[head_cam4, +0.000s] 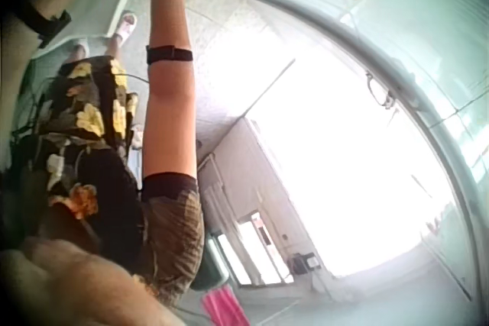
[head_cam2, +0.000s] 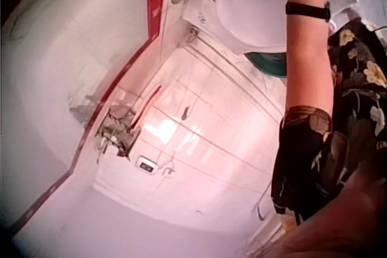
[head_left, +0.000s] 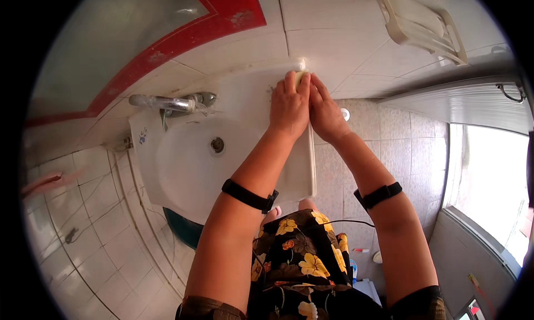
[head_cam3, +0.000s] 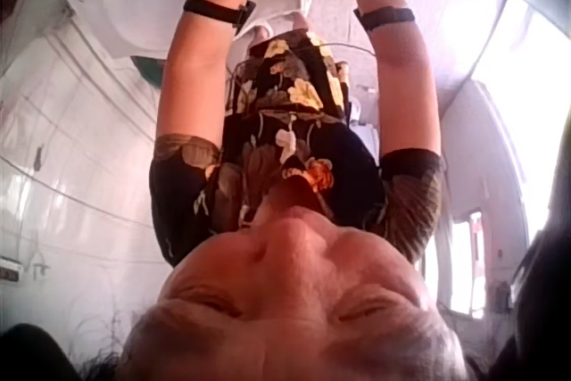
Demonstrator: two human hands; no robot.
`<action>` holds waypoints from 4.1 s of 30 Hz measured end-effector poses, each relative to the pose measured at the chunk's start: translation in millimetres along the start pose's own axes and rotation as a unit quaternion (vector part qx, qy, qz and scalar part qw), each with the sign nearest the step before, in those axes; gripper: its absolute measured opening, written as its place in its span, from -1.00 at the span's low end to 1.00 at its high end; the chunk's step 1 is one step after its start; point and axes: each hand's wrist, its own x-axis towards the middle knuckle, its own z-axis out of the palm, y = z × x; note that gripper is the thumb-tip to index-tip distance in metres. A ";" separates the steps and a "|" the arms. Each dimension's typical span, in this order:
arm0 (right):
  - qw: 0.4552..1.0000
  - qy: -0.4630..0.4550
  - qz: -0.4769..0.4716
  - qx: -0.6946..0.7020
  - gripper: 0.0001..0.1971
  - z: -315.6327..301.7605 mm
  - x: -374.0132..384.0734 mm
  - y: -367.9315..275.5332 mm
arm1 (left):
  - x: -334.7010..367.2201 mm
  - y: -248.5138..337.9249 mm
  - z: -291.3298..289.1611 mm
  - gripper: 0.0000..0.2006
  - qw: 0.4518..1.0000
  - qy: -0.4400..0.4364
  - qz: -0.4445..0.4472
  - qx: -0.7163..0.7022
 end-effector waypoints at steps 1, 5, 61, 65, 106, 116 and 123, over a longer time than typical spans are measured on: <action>0.999 0.024 -0.036 -0.024 -0.45 9.4 -14.5 7.6 | -13.8 0.9 4.8 -0.61 1.000 0.013 0.027 0.002; 0.999 0.038 -0.020 -0.022 -0.44 32.8 -86.8 1.2 | -79.6 6.3 6.1 -0.49 0.997 -0.030 0.070 -0.012; 0.942 -0.315 -0.070 -0.089 -0.11 290.6 -53.7 -201.0 | -258.5 -283.2 -106.7 -0.48 0.974 -0.180 -0.048 0.130; 0.935 -0.335 0.019 -0.115 -0.30 247.1 -31.3 -168.4 | -231.7 -251.4 -63.1 -0.46 0.979 -0.190 -0.061 0.036; 0.890 0.165 0.245 0.347 -0.65 338.6 12.9 -179.7 | -164.2 -307.1 -68.3 -0.58 0.997 -0.069 0.026 0.027; 0.851 0.214 0.204 0.433 -0.82 328.5 41.6 -192.4 | -162.5 -315.6 -90.6 -0.68 0.988 0.076 0.129 0.030; 0.765 0.269 0.214 0.544 -0.86 332.3 37.5 -152.3 | -158.1 -303.7 -85.2 -0.64 0.990 0.000 0.103 -0.101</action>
